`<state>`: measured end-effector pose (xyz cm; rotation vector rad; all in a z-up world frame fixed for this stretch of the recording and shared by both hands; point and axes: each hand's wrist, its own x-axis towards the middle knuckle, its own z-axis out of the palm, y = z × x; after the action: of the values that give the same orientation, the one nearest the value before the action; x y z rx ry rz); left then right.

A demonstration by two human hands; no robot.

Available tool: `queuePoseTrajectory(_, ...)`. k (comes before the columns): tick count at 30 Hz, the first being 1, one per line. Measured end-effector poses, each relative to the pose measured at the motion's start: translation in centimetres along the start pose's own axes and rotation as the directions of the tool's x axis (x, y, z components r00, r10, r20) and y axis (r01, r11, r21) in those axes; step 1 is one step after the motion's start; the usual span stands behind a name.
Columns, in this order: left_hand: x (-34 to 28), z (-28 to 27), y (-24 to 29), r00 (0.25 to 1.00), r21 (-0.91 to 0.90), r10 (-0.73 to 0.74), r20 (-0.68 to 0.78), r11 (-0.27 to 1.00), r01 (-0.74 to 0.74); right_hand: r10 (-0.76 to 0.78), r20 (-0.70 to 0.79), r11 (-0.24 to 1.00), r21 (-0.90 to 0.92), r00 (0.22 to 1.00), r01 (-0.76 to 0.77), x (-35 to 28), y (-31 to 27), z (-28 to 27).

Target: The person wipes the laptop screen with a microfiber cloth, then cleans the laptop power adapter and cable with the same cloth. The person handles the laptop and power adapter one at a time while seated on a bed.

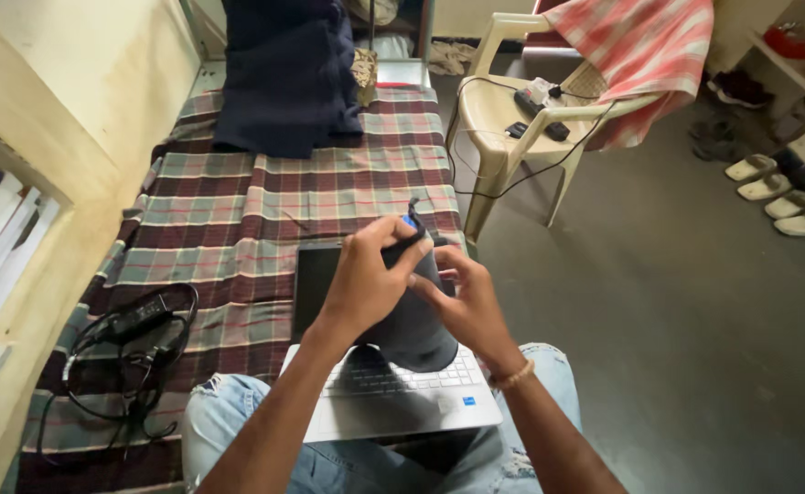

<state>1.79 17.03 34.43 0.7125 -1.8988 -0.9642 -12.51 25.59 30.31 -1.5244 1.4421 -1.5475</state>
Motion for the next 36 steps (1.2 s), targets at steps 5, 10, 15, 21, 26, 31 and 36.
queuePoseTrajectory(5, 0.9, -0.5, -0.1, 0.993, 0.046, 0.090, -0.070, 0.995, -0.087, 0.046, 0.060, 0.993, -0.113, 0.997, -0.039, 1.6, -0.4, -1.2)
queuePoseTrajectory(10, 1.3, -0.2, 0.0, 0.980, -0.013, -0.075, -0.185, 0.997, 0.074, -0.130, 0.128, 0.968, -0.197, 0.983, 0.153, 2.2, -2.9, -2.8)
queuePoseTrajectory(15, 1.3, 1.1, 0.0, 0.934, -0.020, -0.019, -0.357, 1.000, 0.013, -0.225, 0.135, 0.974, 0.005, 0.965, 0.227, 2.3, -4.6, -2.5)
queuePoseTrajectory(21, -1.5, 1.6, 0.0, 0.960, 0.015, 0.160, -0.232, 0.987, -0.161, -0.133, -0.038, 0.919, 0.371, 0.990, 0.137, 2.1, -2.4, -1.4)
queuePoseTrajectory(26, -1.7, 2.3, -0.9, 0.962, 0.158, 0.247, -0.117, 0.961, -0.227, 0.058, -0.090, 0.910, 0.415, 0.994, -0.016, 1.5, 0.3, -1.7)
queuePoseTrajectory(31, -0.1, 2.6, -3.5, 0.994, -0.025, 0.095, 0.046, 0.995, -0.094, 0.083, -0.011, 0.841, 0.538, 0.996, -0.064, 0.6, 1.3, -3.9)
queuePoseTrajectory(36, 0.7, 4.7, -5.5, 0.981, -0.378, -0.071, 0.181, 0.916, 0.136, 0.372, -0.015, 0.743, 0.604, 0.928, -0.288, 1.3, 1.8, -4.4)
